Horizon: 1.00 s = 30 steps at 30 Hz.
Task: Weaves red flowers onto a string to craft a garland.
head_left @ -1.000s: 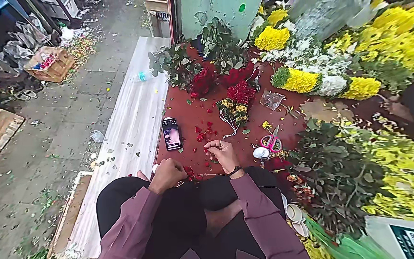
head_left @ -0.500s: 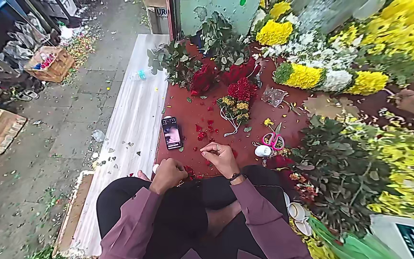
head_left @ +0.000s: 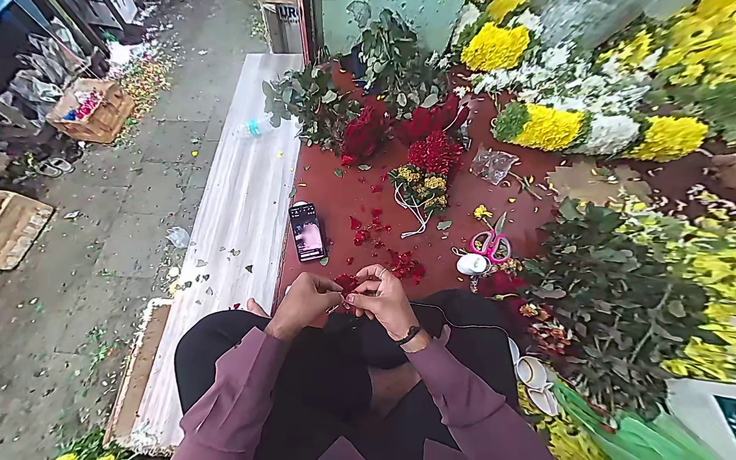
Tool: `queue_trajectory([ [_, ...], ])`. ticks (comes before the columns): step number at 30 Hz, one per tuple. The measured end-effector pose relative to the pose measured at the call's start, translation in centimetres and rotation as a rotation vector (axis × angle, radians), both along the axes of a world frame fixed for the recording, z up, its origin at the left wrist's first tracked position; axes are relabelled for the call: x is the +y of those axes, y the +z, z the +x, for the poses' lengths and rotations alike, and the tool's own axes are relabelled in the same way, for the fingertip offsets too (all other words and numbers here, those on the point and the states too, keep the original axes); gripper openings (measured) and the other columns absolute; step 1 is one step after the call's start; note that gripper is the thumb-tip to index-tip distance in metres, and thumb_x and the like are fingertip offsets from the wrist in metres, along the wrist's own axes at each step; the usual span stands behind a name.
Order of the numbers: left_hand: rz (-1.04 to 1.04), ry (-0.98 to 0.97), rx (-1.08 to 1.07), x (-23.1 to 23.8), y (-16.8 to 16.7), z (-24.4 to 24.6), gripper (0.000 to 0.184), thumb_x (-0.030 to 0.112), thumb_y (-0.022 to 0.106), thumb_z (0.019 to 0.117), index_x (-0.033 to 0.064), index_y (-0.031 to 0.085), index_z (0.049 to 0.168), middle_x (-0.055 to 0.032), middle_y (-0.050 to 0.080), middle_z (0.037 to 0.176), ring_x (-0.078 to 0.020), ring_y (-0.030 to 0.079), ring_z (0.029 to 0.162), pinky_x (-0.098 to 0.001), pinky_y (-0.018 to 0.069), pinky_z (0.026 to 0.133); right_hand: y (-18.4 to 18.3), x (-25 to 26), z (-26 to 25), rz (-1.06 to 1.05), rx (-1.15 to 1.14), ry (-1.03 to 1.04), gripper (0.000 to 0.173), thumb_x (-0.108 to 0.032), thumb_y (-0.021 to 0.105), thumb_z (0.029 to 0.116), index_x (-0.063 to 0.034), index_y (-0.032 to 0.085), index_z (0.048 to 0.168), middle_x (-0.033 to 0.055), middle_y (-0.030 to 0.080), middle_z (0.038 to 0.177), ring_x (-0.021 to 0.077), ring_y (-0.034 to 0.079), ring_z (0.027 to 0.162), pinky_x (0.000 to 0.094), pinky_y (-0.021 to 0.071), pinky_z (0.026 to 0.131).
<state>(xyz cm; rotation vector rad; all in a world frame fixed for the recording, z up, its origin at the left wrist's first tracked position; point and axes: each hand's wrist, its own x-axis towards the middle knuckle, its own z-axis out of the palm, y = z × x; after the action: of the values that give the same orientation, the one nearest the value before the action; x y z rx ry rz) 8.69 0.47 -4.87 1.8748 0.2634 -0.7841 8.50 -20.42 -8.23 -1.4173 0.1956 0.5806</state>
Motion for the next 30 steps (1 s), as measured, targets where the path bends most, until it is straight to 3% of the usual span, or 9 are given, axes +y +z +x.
queue_trajectory([
  [6, -0.013, -0.031, -0.059, 0.0, -0.6, -0.1, 0.016, 0.03, 0.082, 0.0868, 0.0152, 0.082, 0.092, 0.0023, 0.076, 0.081, -0.0083, 0.069, 0.071, -0.0343, 0.0592, 0.07, -0.5, 0.1, -0.1, -0.098, 0.016, 0.027, 0.069, -0.018, 0.094, 0.0718, -0.0007, 0.056, 0.127, 0.0088, 0.07, 0.074, 0.0175, 0.064, 0.053, 0.0293, 0.0543, 0.045],
  [10, 0.022, -0.054, -0.072, 0.2, -0.6, -0.1, 0.015, 0.028, 0.078, 0.0885, 0.0131, 0.08, 0.087, 0.0017, 0.074, 0.079, -0.0091, 0.068, 0.069, -0.0347, 0.058, 0.068, -1.3, -1.1, 0.6, -0.203, -0.051, 0.197, 0.081, -0.02, 0.093, 0.0668, -0.0033, 0.054, 0.136, 0.0029, 0.064, 0.073, 0.0139, 0.06, 0.06, 0.0305, 0.0554, 0.06],
  [12, 0.051, -0.048, -0.071, 0.4, -0.4, 0.0, 0.016, 0.029, 0.078, 0.0881, 0.0135, 0.079, 0.084, 0.0024, 0.072, 0.076, -0.0085, 0.065, 0.068, -0.0347, 0.0556, 0.067, -1.3, -1.9, 1.1, -0.299, -0.15, 0.229, 0.082, -0.019, 0.091, 0.0657, -0.0064, 0.055, 0.138, 0.0031, 0.065, 0.085, 0.015, 0.062, 0.072, 0.032, 0.0551, 0.066],
  [16, 0.06, -0.006, -0.04, 0.7, -0.3, 0.0, 0.017, 0.03, 0.078, 0.0879, 0.0132, 0.078, 0.082, 0.0024, 0.072, 0.074, -0.0085, 0.066, 0.068, -0.0349, 0.0557, 0.068, -2.2, -2.4, 1.6, -0.348, -0.249, 0.406, 0.09, -0.025, 0.085, 0.0733, -0.0173, 0.044, 0.153, 0.0022, 0.061, 0.139, 0.0151, 0.059, 0.125, 0.0373, 0.0529, 0.102],
  [19, 0.074, 0.069, -0.009, 1.0, -0.1, 0.1, 0.019, 0.029, 0.079, 0.088, 0.0121, 0.077, 0.08, 0.0014, 0.071, 0.073, -0.0096, 0.065, 0.067, -0.0356, 0.0546, 0.067, -3.1, -2.5, 1.6, -0.248, -0.178, 0.412, 0.049, -0.026, 0.078, 0.0868, -0.0082, 0.066, 0.13, 0.0051, 0.073, 0.111, 0.0129, 0.072, 0.09, 0.0329, 0.0623, 0.079],
  [22, 0.112, 0.167, -0.002, 1.3, -0.1, 0.2, 0.019, 0.028, 0.079, 0.0876, 0.0118, 0.077, 0.078, 0.0013, 0.069, 0.069, -0.01, 0.063, 0.064, -0.0363, 0.0527, 0.064, -2.7, -3.4, 2.2, -0.288, -0.255, 0.435, 0.018, -0.028, 0.073, 0.0929, -0.0109, 0.079, 0.095, -0.0019, 0.075, 0.09, 0.0039, 0.069, 0.082, 0.0269, 0.0578, 0.079],
  [25, 0.256, 0.143, -0.029, 1.3, -0.4, 0.2, 0.023, 0.035, 0.078, 0.0864, 0.0141, 0.075, 0.076, 0.0017, 0.067, 0.067, -0.013, 0.062, 0.062, -0.0415, 0.0522, 0.062, -2.0, -3.0, 1.6, -0.158, -0.363, 0.575, 0.019, -0.029, 0.074, 0.0929, -0.0107, 0.079, 0.093, -0.0018, 0.074, 0.088, 0.0031, 0.068, 0.083, 0.0266, 0.0575, 0.079],
  [27, 0.418, -0.047, -0.045, 0.7, -0.1, 0.0, 0.024, 0.039, 0.073, 0.0855, 0.0155, 0.076, 0.082, -0.0023, 0.07, 0.076, -0.0216, 0.068, 0.075, -0.0538, 0.0552, 0.072, -1.2, -2.5, 1.1, -0.015, -0.417, 0.558, 0.016, -0.023, 0.074, 0.0934, -0.0077, 0.078, 0.093, 0.0002, 0.072, 0.089, 0.005, 0.067, 0.084, 0.0252, 0.057, 0.078],
  [30, 0.201, -0.442, -0.08, 0.1, 1.2, -0.6, 0.022, 0.034, 0.078, 0.0861, 0.0121, 0.077, 0.086, -0.0051, 0.074, 0.083, -0.023, 0.071, 0.081, -0.0539, 0.059, 0.077, -1.2, -2.5, 2.0, 0.087, -0.426, 0.451, 0.013, -0.016, 0.073, 0.0947, -0.0044, 0.078, 0.095, 0.0038, 0.072, 0.09, 0.0092, 0.067, 0.083, 0.0274, 0.0581, 0.078],
])
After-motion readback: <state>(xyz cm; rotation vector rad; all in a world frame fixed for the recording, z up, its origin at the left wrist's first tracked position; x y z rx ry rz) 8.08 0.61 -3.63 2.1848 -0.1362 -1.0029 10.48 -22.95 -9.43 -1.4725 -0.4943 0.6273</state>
